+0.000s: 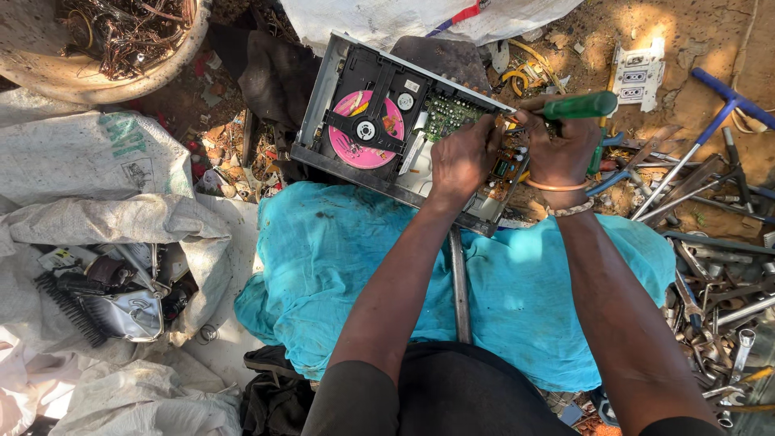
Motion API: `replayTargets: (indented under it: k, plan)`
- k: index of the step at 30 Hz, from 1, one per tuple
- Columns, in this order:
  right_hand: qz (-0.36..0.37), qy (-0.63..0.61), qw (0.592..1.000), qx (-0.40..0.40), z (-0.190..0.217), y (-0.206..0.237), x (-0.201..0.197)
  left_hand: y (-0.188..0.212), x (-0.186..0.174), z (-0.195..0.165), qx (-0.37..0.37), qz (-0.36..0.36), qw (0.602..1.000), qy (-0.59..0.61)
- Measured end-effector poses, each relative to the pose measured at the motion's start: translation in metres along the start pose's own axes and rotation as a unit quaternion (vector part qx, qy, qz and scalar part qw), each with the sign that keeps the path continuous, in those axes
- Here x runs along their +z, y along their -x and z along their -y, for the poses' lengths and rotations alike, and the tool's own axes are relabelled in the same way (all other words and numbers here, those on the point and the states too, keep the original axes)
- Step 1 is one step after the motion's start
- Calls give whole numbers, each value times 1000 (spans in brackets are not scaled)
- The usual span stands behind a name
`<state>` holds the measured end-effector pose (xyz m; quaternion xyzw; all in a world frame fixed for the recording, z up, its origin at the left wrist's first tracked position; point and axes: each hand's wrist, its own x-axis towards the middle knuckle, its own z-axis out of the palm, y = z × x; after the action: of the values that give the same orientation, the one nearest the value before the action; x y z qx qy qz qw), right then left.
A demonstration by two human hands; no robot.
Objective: The person sits on the ground with a DVD player on their lap, uses a screwdriver to unscrew and pry open its casing and remove internal boards, then uses a hammer to break the chassis apart, placing removed parts and debris aside.
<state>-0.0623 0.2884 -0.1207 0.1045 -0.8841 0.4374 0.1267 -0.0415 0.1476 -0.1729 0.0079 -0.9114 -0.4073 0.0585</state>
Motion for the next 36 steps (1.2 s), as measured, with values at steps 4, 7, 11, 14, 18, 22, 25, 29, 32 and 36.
replayTargets:
  k: [4, 7, 11, 14, 18, 22, 25, 29, 32, 36]
  plan:
    - [-28, -224, 972, 60, 5, 2, -1, -6, 0, -4, -85, 18, 996, 34]
    - [-53, -272, 960, 32, 6, 10, -12, -13, 0, -11, -171, 63, 982, 42]
    - [-155, -243, 956, 53, -7, 25, -31, -17, 11, -22, -127, 10, 992, -23]
    - [-203, -130, 964, 109, -22, 30, -32, -19, 21, -23, -127, 20, 990, -61]
    - [-178, -164, 947, 214, -21, 36, -10, -34, 28, -17, -91, 50, 984, -144]
    - [-127, -185, 946, 234, -3, 36, 7, -41, 28, -17, -79, 23, 978, -192]
    - [-105, -156, 959, 212, 8, 35, 10, -29, 25, -23, -105, -52, 984, -133]
    - [-89, -176, 952, 232, 13, 33, 10, -21, 22, -32, -195, -71, 974, -94]
    - [-94, -192, 949, 231, 11, 34, 12, -28, 25, -35, -232, -58, 967, -87]
    - [-117, -186, 956, 194, 10, 35, 14, -31, 32, -36, -244, -81, 961, -101]
